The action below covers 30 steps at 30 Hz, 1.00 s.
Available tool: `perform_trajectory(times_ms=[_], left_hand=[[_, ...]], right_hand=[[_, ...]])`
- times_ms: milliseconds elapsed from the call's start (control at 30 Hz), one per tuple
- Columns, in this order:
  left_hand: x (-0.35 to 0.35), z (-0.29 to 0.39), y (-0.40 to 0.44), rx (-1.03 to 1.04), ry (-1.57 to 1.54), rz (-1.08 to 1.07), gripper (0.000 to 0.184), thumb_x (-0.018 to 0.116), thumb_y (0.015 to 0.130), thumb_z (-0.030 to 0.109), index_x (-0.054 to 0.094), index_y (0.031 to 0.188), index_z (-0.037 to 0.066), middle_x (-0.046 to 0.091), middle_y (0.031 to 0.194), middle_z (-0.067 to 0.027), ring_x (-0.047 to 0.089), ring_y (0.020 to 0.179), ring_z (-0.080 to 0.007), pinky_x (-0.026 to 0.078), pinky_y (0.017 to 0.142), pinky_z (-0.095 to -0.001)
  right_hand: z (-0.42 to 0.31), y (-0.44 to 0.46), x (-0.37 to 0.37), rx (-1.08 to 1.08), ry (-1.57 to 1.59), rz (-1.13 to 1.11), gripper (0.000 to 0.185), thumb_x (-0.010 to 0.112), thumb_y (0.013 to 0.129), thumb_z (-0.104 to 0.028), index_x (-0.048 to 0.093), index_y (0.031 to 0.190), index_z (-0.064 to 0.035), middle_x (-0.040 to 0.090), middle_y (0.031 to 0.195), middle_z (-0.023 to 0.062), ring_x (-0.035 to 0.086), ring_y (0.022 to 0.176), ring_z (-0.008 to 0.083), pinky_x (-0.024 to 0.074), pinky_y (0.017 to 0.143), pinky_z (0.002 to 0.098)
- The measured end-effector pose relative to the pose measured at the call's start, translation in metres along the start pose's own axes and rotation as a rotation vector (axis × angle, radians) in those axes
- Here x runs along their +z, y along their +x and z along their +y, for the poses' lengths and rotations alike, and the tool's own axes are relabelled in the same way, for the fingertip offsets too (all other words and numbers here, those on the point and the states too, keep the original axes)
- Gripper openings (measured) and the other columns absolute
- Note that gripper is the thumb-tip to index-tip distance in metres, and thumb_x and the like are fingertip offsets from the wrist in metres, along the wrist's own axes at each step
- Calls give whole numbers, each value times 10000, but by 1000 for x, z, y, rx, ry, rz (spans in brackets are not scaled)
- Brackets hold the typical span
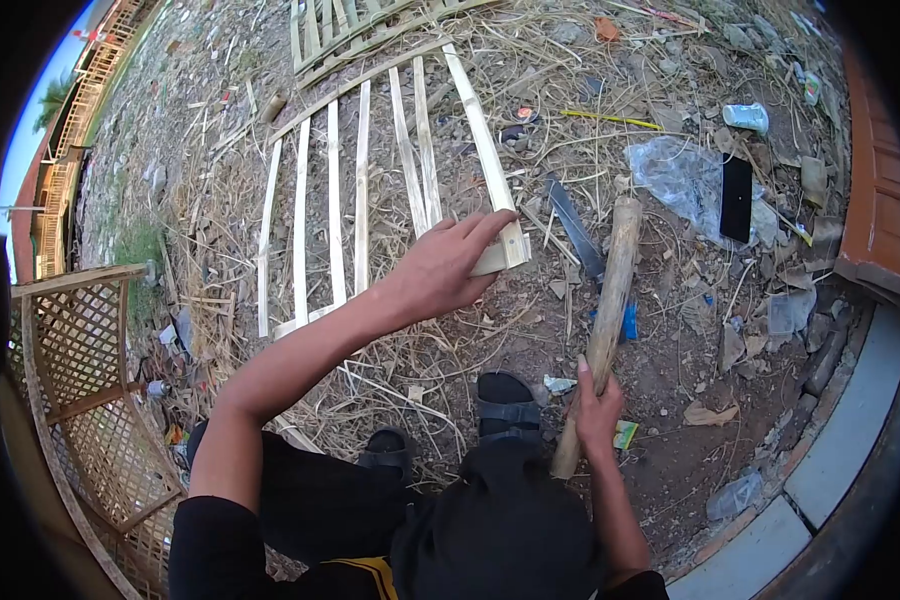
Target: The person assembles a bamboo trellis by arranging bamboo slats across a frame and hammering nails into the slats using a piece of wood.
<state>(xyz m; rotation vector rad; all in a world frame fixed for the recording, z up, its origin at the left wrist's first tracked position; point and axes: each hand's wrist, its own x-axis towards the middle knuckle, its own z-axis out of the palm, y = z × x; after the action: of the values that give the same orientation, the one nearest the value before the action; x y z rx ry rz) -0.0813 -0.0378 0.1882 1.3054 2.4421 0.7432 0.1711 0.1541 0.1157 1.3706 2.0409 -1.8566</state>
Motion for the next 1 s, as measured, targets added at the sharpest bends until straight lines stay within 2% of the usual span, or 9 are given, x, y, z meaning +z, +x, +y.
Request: perform_trajectory(times_ms=[200,267,333,433,600,667,867,933,1000], left_hand=[[-117,32,-18,-17,296,131,545,699,927,183,520,1433,92,696,1109,-132,689,976,-257,514,895,-389],[-143,35,-23,-19,338,292,416,707,922,124,637,1332,123,740,1013,-106,708,802,-209,546,688,-345],[-164,32,-27,-3,402,428,384,708,919,98,665,1299,133,760,990,-113,719,753,-205,554,620,-342],[-191,26,-27,13,414,487,407,723,902,63,677,1287,186,771,1014,-104,750,840,-191,584,689,-332],[-221,17,-28,7,384,516,370,719,918,85,683,1274,179,772,1004,-97,748,833,-174,590,695,-332],[-238,10,-26,53,404,638,314,733,904,111,689,1215,90,773,947,-95,729,727,-171,542,624,-326],[-320,15,-31,-137,139,750,326,691,941,122,663,1256,44,771,971,-114,729,726,-177,550,586,-329],[-359,9,-36,-106,148,784,316,726,936,148,672,1220,19,729,934,-52,595,615,-57,482,557,-227],[-388,13,-42,-67,198,840,318,727,942,186,677,1209,21,730,931,-49,595,602,-62,488,552,-236]], right_hand=[[4,-7,26,-146,-146,-70,354,698,964,-323,657,1006,27,597,683,58,576,538,127,469,489,335],[-16,-16,34,-182,-170,-94,361,705,958,-327,661,996,29,602,682,62,579,554,131,473,514,345],[-20,-19,41,16,-82,-179,372,708,953,-334,665,981,34,605,670,64,591,582,140,480,548,356],[-9,-16,47,-164,-152,-154,375,710,950,-339,664,993,30,605,662,62,596,567,139,480,521,351],[-3,-15,46,-196,-151,-143,375,706,950,-344,655,987,26,593,647,63,594,527,142,474,475,345],[-10,-16,45,-188,-132,-154,374,705,951,-345,649,971,24,590,643,64,593,515,143,470,459,343],[-18,-18,45,-123,-102,-146,372,705,951,-338,631,926,25,581,634,63,585,496,156,462,445,351],[2,-10,50,-279,-107,-124,398,712,943,-345,640,954,47,593,645,78,598,501,177,468,457,375],[-16,-15,50,-198,-143,-136,422,716,937,-354,652,985,60,610,663,96,609,527,181,474,482,379]])
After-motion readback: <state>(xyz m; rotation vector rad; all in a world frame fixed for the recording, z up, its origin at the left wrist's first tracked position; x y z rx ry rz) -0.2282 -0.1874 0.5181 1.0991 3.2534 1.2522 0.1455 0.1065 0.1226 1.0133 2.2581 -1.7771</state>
